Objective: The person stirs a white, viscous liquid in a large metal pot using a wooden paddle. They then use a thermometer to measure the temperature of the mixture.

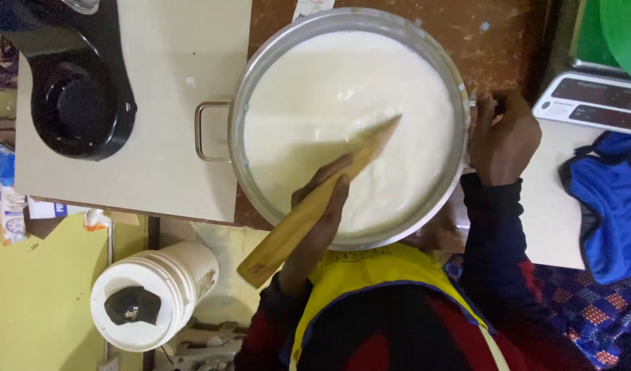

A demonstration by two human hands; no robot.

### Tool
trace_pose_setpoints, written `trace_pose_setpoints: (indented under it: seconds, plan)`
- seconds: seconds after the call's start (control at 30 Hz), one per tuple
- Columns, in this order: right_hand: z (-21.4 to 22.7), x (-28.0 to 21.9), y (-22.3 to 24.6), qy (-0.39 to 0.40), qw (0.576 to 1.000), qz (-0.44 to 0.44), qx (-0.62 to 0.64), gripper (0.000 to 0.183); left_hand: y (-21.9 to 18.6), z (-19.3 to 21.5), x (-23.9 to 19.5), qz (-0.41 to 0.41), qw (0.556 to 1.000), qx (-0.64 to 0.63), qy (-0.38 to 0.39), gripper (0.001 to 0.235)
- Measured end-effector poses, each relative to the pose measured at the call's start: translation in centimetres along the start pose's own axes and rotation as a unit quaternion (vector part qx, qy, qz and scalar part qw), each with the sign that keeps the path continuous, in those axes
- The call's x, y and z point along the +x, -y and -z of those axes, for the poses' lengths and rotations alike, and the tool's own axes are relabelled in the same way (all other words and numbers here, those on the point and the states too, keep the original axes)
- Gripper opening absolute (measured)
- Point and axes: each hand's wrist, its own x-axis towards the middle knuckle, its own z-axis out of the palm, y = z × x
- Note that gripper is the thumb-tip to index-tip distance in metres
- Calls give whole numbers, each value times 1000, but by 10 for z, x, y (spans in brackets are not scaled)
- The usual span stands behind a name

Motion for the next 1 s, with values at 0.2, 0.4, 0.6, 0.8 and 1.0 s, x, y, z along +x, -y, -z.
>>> trace_pose_setpoints:
  seconds: [0.2,0.4,0.6,0.8,1.0]
  plan:
    - [-1,-1,1,-9,1000,-6,10,25,42,-6,17,-81,993,-40,-80,34]
    - [-4,-1,-2,-3,1000,-11,1,19,91,40,19,-191,971,37,-142,38]
    - [5,0,8,1,1000,-11,11,27,-2,86,-17,-133,968,122,-176,24]
    - [-3,-5,-4,-1,1000,-13,-7,23,-40,122,-51,-10,956,254,-147,16]
    - [-2,-3,0,0,1000,-16,-13,17,-36,97,-54,15,982,186,6,21]
